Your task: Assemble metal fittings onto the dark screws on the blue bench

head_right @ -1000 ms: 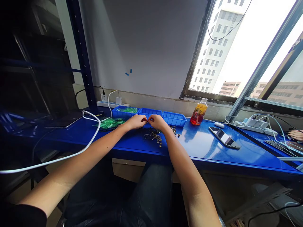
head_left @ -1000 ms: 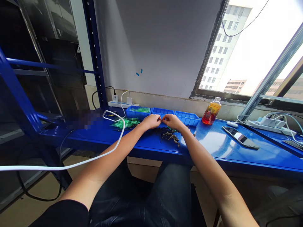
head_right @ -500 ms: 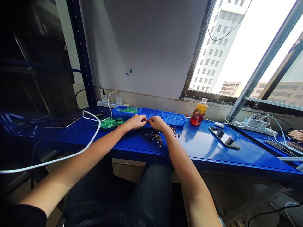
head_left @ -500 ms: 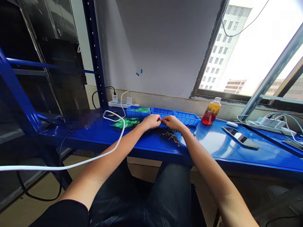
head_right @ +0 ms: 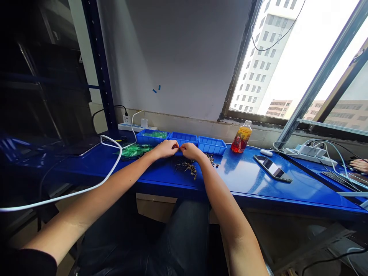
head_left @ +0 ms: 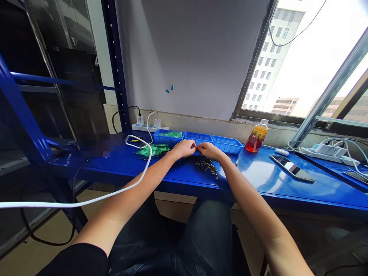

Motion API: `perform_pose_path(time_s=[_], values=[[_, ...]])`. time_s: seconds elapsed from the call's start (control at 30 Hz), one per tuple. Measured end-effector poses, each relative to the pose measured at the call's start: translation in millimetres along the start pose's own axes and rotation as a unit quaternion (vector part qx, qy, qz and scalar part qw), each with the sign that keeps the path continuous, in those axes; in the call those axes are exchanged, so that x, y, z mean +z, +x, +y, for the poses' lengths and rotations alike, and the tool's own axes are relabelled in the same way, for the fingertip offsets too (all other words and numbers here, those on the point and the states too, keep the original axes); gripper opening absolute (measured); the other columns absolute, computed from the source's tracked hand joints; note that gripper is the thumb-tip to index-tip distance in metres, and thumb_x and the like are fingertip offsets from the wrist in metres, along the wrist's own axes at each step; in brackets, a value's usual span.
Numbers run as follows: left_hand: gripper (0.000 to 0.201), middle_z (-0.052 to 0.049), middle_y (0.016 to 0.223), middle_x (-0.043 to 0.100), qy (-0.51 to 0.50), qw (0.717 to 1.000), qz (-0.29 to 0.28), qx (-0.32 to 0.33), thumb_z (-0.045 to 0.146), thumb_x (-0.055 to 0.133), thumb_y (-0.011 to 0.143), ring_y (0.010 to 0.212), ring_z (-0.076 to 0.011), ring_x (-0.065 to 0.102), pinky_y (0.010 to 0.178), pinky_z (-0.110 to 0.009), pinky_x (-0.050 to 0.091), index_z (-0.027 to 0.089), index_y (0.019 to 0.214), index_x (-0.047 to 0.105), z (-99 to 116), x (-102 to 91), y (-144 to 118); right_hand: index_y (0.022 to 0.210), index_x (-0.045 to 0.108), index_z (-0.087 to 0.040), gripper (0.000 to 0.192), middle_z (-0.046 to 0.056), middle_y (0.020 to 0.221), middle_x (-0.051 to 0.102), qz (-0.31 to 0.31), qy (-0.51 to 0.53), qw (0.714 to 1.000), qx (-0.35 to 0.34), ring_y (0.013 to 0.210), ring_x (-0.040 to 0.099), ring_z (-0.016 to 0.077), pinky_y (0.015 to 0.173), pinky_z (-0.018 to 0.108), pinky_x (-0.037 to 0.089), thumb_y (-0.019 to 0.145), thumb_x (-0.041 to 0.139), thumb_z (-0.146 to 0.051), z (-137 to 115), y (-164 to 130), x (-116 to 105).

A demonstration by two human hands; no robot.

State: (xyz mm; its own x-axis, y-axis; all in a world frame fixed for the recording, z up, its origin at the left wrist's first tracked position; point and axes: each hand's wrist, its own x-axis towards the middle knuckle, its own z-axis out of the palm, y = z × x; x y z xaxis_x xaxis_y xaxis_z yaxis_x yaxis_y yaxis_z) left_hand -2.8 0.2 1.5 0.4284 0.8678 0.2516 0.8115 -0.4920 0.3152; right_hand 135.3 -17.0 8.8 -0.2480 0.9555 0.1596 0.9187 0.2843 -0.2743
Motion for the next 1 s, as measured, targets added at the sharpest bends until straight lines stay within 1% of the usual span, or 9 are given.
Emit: perform_pose_path(time_s=[0.2, 0.33, 0.53, 0.73, 1.0], values=[[0.029, -0.004, 0.104, 0.067, 0.022, 0.999, -0.024, -0.012, 0.028, 0.044, 0.083, 0.096, -0.0212, 0.061, 0.078, -0.027, 0.047, 0.022, 0.106, 0.06, 1.9, -1.4, -0.6, 0.081, 0.063, -0.013, 0.026, 0.003, 0.074, 0.063, 0.003, -0.004, 1.0, 0.01, 0.059, 0.045, 0.0103, 0.055, 0.02, 0.031, 0.084, 0.037, -0.012, -2.9, -2.8, -2.2], [0.031, -0.005, 0.104, 0.067, 0.033, 0.999, -0.034, -0.007, 0.031, 0.04, 0.085, 0.098, -0.0222, 0.06, 0.077, -0.027, 0.046, 0.022, 0.106, 0.061, 3.0, -2.0, -1.0, 0.083, 0.063, -0.013, 0.027, 0.004, 0.076, 0.063, 0.005, -0.007, 1.0, 0.01, 0.06, 0.047, 0.0111, 0.056, 0.02, 0.032, 0.086, 0.036, -0.013, -3.5, -3.4, -2.1], [0.031, -0.006, 0.098, 0.068, 0.042, 0.999, -0.028, 0.004, 0.03, 0.038, 0.087, 0.094, -0.0227, 0.061, 0.073, -0.027, 0.046, 0.02, 0.102, 0.063, 4.9, -2.9, -2.7, 0.084, 0.064, -0.014, 0.028, 0.004, 0.078, 0.065, 0.04, -0.003, 0.999, -0.004, 0.063, 0.05, 0.0116, 0.06, 0.02, 0.034, 0.086, 0.036, -0.012, 1.5, 1.2, 1.0], [0.032, -0.007, 0.094, 0.069, 0.038, 0.999, -0.029, 0.001, 0.032, 0.036, 0.088, 0.09, -0.0229, 0.062, 0.072, -0.028, 0.045, 0.019, 0.099, 0.064, 4.8, -2.2, -1.3, 0.082, 0.064, -0.014, 0.027, 0.003, 0.076, 0.064, 0.042, 0.018, 0.999, -0.021, 0.062, 0.049, 0.0112, 0.06, 0.02, 0.034, 0.085, 0.037, -0.012, 1.4, -0.5, 0.7], [0.035, -0.006, 0.095, 0.069, 0.02, 0.999, -0.047, 0.012, 0.026, 0.03, 0.089, 0.091, -0.0205, 0.061, 0.076, -0.027, 0.045, 0.018, 0.098, 0.063, 2.3, 0.2, 2.5, 0.077, 0.061, -0.014, 0.025, 0.002, 0.073, 0.062, 0.039, 0.023, 0.999, -0.027, 0.059, 0.045, 0.0097, 0.057, 0.02, 0.032, 0.085, 0.038, -0.011, -0.1, -0.3, 1.2]])
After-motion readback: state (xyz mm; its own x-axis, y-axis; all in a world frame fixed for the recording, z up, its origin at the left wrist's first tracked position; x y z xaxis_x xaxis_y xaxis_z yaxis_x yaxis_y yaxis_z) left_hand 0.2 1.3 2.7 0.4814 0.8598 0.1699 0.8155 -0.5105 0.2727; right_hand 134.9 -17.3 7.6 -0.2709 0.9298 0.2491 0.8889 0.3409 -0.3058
